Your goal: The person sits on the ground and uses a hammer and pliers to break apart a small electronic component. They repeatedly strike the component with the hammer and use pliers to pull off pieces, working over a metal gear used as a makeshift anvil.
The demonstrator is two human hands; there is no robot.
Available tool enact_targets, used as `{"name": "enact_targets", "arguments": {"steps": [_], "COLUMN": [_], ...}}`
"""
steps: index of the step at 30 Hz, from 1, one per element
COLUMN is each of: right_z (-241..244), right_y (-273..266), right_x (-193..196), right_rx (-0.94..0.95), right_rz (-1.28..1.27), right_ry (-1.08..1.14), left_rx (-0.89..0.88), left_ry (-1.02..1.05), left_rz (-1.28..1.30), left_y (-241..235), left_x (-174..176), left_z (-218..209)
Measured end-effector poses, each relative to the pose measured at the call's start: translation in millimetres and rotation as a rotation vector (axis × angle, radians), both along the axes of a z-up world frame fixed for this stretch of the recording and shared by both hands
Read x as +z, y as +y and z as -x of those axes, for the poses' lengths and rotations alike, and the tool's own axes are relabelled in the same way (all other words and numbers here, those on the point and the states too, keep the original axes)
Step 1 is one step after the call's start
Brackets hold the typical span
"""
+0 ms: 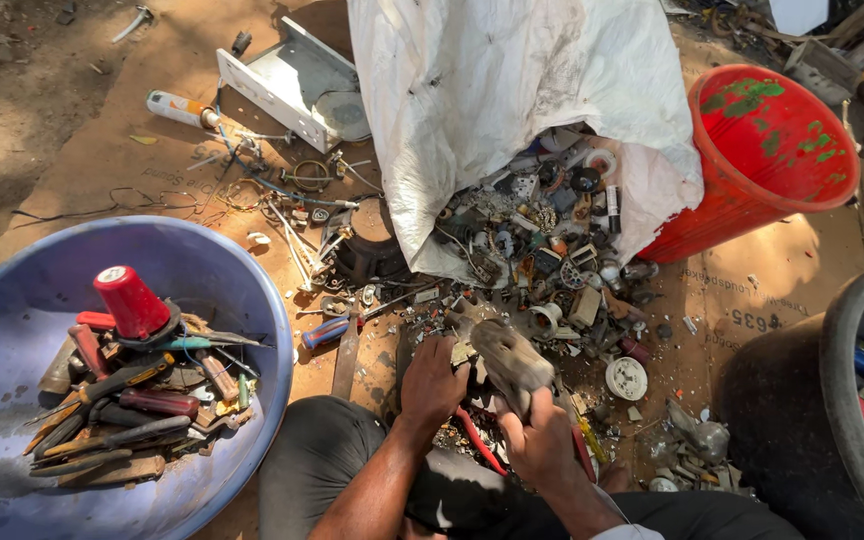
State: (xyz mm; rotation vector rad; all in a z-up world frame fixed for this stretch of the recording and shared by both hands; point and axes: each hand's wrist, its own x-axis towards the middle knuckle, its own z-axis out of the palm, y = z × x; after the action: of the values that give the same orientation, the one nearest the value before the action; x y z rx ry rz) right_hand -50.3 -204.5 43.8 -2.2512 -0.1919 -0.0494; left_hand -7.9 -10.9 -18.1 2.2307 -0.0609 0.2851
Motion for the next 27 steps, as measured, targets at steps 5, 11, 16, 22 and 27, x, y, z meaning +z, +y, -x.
{"name": "enact_targets", "arguments": {"steps": [5,11,16,22,27], "right_z": [4.3,-14.5,-9.7,-1.1,-17.7], "right_y": [-18.7,7.2,1.2,-14.2,-3.0], "right_x": [-7.1,2.0,33.2,33.3,-2.7], "right_rx": [0.011,-0.001,-0.052,-0.042,-0.042], "right_rz": [-0.155,0.118,-0.073,-0.261,0.261], "right_ry": [-0.207,0.193,0.02,-0.196,0.168], "left_rx": [-0.004,-0.019,-0.023,-0.02,-0.022], "left_ry": [0.026,0.035,0.008,-0.056,-0.032], "left_rz": [-0.054,-0.07,-0.078,-0.065,-0.108], "left_y": [-0.6,-1.3,-1.9,-0.4,-3.9], "left_x": [-7.2,-6.6,-9.2,-12.3,-10.7], "left_z": [-1.9,-2.4,-0.3,0.4,-3.5]}}
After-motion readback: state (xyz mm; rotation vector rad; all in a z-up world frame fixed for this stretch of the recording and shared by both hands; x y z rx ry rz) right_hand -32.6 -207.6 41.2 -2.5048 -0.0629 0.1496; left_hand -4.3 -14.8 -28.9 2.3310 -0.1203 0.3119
